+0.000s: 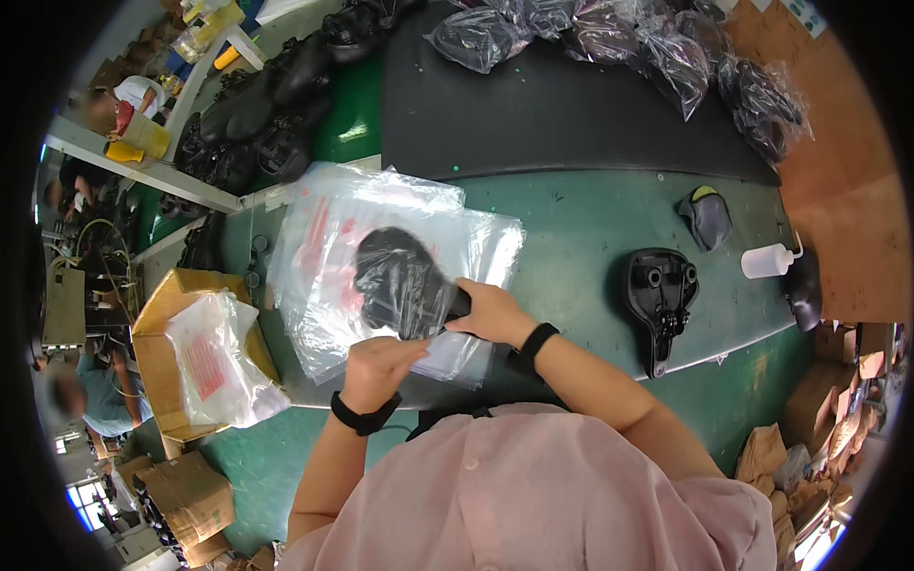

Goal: The recorder is inspecting and organizing bicycle saddles on a workbench in a manufacturing workshop.

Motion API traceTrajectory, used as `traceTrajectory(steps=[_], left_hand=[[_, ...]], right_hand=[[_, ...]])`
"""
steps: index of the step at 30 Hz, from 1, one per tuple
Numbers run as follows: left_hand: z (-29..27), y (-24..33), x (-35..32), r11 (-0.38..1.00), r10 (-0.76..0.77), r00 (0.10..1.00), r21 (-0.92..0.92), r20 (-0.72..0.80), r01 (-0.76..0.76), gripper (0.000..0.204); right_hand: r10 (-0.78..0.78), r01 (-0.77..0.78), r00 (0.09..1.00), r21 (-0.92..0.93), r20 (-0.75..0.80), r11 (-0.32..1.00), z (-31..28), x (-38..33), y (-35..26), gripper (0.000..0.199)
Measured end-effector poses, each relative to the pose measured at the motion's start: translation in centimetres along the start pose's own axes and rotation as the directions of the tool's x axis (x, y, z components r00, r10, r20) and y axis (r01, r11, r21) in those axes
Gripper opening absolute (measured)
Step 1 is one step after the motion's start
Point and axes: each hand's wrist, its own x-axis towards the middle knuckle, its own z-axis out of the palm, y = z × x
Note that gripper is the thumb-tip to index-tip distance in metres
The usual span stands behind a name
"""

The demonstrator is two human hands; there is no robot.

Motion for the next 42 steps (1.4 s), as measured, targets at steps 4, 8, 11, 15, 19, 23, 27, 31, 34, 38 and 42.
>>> traceTrajectory(steps=[4, 8, 11, 15, 19, 23, 27, 31, 34, 38, 42], left_hand=[[0.3, -2.0, -2.9, 0.947, -0.304, 0.880, -0.011, -0.365, 0.322, 0.021], [5.6, 7.4, 2.8, 0.944, 0.273, 0.940, -0.248, 0.207, -0.219, 0.029], [6.9, 11.8, 9.7, 0.936, 0.318, 0.944, -0.189, 0.090, -0.297, 0.018], [2.9, 7.4, 10.9, 0.857, 0.114, 0.993, -0.506, 0.008, -0.094, 0.015], [-2.0, -16.0, 11.8, 0.595, -0.639, 0.758, -0.711, -0.135, 0.375, 0.034], [-9.9, -38.8, 12.0, 0.347, -0.938, 0.208, -0.703, -0.279, 0.621, 0.064], [-11.8, -46.2, 15.7, 0.255, -0.967, 0.219, -0.480, -0.129, 0.840, 0.068], [-6.2, -42.8, 21.1, 0.476, -0.843, 0.278, -0.400, -0.460, 0.783, 0.054], [-6.0, -37.6, 20.7, 0.680, -0.703, 0.402, -0.387, -0.587, 0.623, 0.055], [-8.9, -29.0, 17.8, 0.850, -0.483, 0.624, -0.500, -0.614, 0.167, 0.033], [-9.4, -19.0, 11.5, 0.928, -0.274, 0.812, -0.363, -0.515, 0.083, 0.053]], right_hand=[[0.127, -0.263, 0.964, 0.778, 0.233, 0.571, -1.8, -2.2, -0.8, 0.051], [0.238, -0.239, 0.967, 0.659, 0.093, 0.713, -2.4, -2.5, -3.8, 0.072], [0.187, -0.115, 0.979, 0.560, -0.074, 0.821, -1.1, -1.2, -1.6, 0.091], [0.388, -0.376, 0.917, 0.124, -0.095, 0.918, -8.6, 1.6, -1.9, 0.080], [-0.063, 0.171, 0.834, 0.148, -0.549, 0.974, -20.3, 4.3, 10.3, 0.031], [0.380, 0.640, 0.636, 0.734, -0.672, 0.226, -28.4, 15.0, 9.9, 0.042], [0.235, 0.225, 0.831, 0.691, -0.505, 0.687, -19.8, 19.5, 4.2, 0.050], [0.001, 0.089, 0.935, 0.240, -0.354, 0.967, -11.1, 21.2, 3.9, 0.052], [-0.342, 0.256, 0.907, -0.324, -0.246, 0.911, -8.6, 22.9, -0.4, 0.068], [-0.435, 0.221, 0.818, -0.493, -0.375, 0.841, -11.0, 21.4, -6.5, 0.084], [-0.480, 0.452, 0.876, -0.436, 0.050, 0.778, -13.7, 18.1, -7.8, 0.087]])
